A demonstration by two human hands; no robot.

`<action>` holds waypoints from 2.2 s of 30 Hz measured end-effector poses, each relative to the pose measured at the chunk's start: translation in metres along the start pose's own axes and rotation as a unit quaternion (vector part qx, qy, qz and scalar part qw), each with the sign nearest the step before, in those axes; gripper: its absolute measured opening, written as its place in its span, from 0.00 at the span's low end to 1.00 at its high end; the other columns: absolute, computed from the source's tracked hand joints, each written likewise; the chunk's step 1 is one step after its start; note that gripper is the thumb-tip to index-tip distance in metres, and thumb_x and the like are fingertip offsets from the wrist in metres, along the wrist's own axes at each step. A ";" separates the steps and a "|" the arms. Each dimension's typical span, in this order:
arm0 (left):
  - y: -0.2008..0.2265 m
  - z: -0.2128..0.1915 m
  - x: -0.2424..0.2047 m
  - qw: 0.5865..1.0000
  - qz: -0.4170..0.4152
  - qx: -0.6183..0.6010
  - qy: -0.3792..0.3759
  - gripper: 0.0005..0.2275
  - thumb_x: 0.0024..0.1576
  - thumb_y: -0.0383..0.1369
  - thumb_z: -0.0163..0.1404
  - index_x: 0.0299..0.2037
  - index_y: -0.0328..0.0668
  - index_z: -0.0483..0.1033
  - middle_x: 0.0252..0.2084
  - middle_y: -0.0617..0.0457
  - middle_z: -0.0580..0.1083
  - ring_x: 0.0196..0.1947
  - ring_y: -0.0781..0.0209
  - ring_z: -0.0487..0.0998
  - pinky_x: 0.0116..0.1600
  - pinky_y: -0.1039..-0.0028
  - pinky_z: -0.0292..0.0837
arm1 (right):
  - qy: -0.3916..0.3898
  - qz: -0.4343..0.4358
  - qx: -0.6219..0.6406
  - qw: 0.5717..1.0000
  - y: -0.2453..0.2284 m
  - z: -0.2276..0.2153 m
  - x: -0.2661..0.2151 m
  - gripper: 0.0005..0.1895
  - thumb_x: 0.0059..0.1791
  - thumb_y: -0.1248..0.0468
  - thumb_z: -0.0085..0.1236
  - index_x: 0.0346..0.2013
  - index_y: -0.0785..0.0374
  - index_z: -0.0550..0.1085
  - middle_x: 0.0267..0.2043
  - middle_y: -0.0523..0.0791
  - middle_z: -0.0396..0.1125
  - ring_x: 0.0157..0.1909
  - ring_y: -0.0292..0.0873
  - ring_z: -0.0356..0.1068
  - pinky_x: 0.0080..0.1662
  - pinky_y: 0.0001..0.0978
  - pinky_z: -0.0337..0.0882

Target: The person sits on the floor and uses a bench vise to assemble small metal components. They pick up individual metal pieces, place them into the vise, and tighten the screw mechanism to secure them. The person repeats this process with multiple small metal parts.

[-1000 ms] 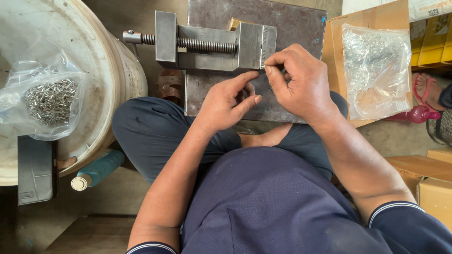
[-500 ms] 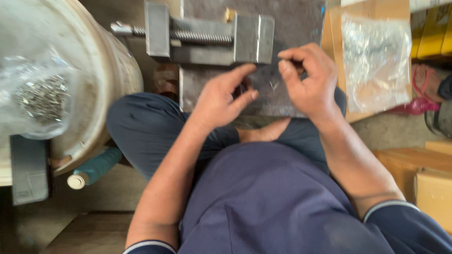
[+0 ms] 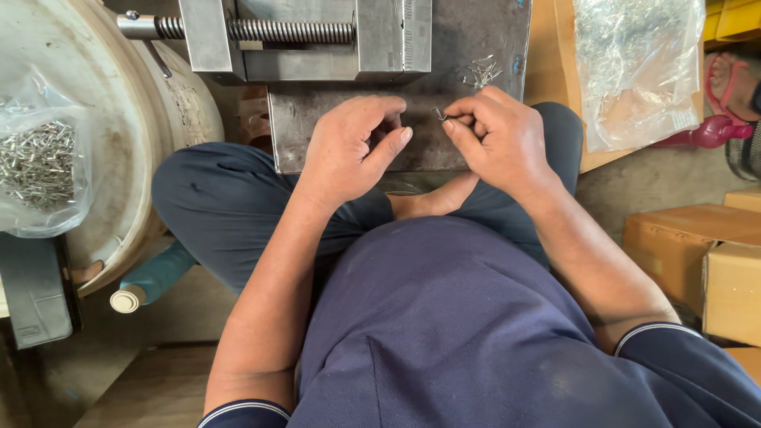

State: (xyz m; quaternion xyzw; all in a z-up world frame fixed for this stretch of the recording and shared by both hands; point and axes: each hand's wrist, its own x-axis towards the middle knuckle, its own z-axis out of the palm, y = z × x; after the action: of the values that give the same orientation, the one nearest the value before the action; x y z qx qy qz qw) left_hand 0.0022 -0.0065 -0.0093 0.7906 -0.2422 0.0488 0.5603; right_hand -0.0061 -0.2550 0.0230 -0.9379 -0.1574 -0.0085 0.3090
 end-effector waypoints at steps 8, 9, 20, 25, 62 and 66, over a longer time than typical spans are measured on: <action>0.001 0.001 0.000 1.000 0.005 0.015 0.001 0.11 0.62 0.31 0.58 0.50 0.38 0.75 0.38 0.50 0.77 0.39 0.50 0.79 0.45 0.65 0.74 | 0.020 -0.040 -0.064 0.997 -0.004 -0.002 -0.003 0.04 0.52 0.65 0.67 0.40 0.60 0.80 0.36 0.45 0.68 0.33 0.45 0.71 0.36 0.36 0.69; 0.001 0.001 0.001 1.000 0.003 0.017 -0.001 0.10 0.62 0.31 0.58 0.50 0.38 0.75 0.38 0.50 0.77 0.39 0.50 0.79 0.45 0.64 0.74 | 0.025 -0.049 -0.070 0.996 -0.003 -0.003 -0.003 0.04 0.52 0.65 0.67 0.40 0.60 0.80 0.37 0.45 0.68 0.35 0.46 0.72 0.37 0.36 0.69; 0.003 0.000 0.001 1.000 -0.002 0.025 -0.002 0.11 0.62 0.33 0.58 0.51 0.38 0.76 0.38 0.50 0.77 0.40 0.49 0.79 0.45 0.63 0.74 | 0.031 -0.065 -0.099 0.993 -0.012 -0.002 -0.002 0.04 0.50 0.65 0.68 0.36 0.60 0.79 0.35 0.45 0.68 0.35 0.46 0.72 0.37 0.37 0.70; 0.009 -0.007 0.005 0.999 0.011 0.043 -0.022 0.14 0.59 0.34 0.58 0.51 0.38 0.76 0.38 0.47 0.77 0.39 0.45 0.78 0.44 0.61 0.73 | -0.010 0.076 0.132 0.988 -0.009 0.007 -0.002 0.04 0.52 0.65 0.65 0.36 0.62 0.77 0.32 0.42 0.68 0.29 0.35 0.66 0.32 0.29 0.65; 0.011 -0.014 0.009 0.993 -0.086 -0.062 -0.044 0.24 0.58 0.35 0.59 0.64 0.43 0.69 0.37 0.54 0.79 0.35 0.57 0.81 0.42 0.68 0.75 | 0.064 -0.111 0.129 0.983 -0.044 -0.009 0.064 0.04 0.57 0.70 0.64 0.44 0.67 0.75 0.40 0.46 0.71 0.37 0.36 0.70 0.41 0.27 0.71; 0.010 -0.014 0.008 0.994 -0.078 -0.054 -0.045 0.24 0.57 0.35 0.59 0.64 0.43 0.69 0.37 0.55 0.79 0.35 0.56 0.80 0.42 0.68 0.74 | 0.062 -0.114 0.125 0.984 -0.043 -0.007 0.065 0.04 0.57 0.70 0.64 0.44 0.67 0.76 0.40 0.46 0.71 0.38 0.36 0.71 0.40 0.26 0.71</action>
State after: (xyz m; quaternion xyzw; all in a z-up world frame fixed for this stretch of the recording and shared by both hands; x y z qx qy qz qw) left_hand 0.0073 0.0013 0.0072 0.7772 -0.2066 -0.0438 0.5928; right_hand 0.0429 -0.2075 0.0610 -0.8657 -0.2433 -0.0815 0.4298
